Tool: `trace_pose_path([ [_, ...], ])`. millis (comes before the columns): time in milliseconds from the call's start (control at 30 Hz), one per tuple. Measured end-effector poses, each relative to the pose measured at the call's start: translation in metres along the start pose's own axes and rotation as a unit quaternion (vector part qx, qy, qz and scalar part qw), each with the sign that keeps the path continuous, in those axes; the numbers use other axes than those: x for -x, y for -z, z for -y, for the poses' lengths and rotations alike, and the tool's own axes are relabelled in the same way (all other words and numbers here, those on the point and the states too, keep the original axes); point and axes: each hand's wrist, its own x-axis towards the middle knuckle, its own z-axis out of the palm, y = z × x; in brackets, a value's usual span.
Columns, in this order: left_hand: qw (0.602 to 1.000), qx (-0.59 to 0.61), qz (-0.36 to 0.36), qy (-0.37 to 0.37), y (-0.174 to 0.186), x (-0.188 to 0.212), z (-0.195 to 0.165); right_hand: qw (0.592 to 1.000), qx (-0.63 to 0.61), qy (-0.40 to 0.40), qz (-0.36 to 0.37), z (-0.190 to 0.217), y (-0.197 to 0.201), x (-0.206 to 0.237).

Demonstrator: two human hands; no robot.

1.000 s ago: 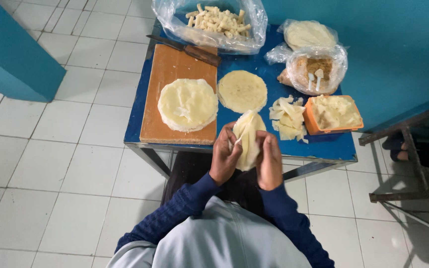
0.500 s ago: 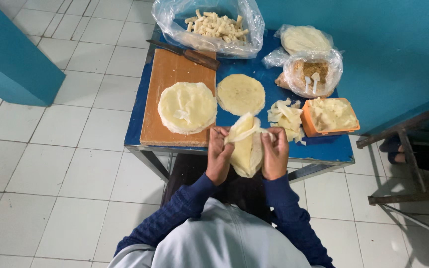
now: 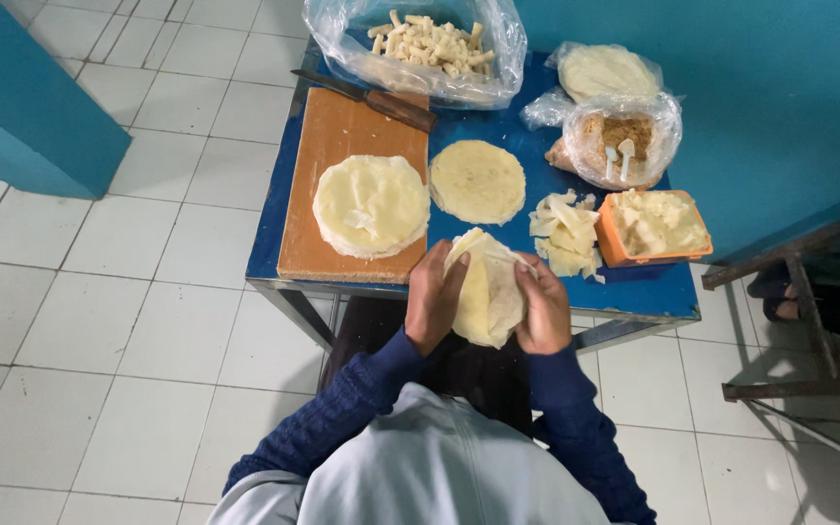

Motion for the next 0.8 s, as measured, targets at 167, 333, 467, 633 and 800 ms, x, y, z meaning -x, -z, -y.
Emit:
trace_pose_path([
  [167,0.997,0.075,0.032,-0.010,0.002,0.000,-0.008,0.981,-0.179,-0.078,0.000,0.001,0.000,0.004],
  [333,0.990,0.080,0.108,0.034,0.007,0.005,-0.015,0.986,0.113,0.112,0.053,-0.002,-0.008,0.000],
  [467,0.965,0.234,0.109,0.041,0.021,0.006,-0.019,0.993,0.090,0.070,0.020,0.006,-0.009,-0.006],
  [633,0.898,0.418,0.074,0.117,0.042,0.000,-0.018,0.977,-0.184,-0.052,0.090,0.009,-0.021,-0.002],
  [800,0.892,0.409,-0.008,0.193,0.063,-0.006,-0.020,0.957,-0.207,-0.109,0.174,0.001,-0.028,-0.004],
])
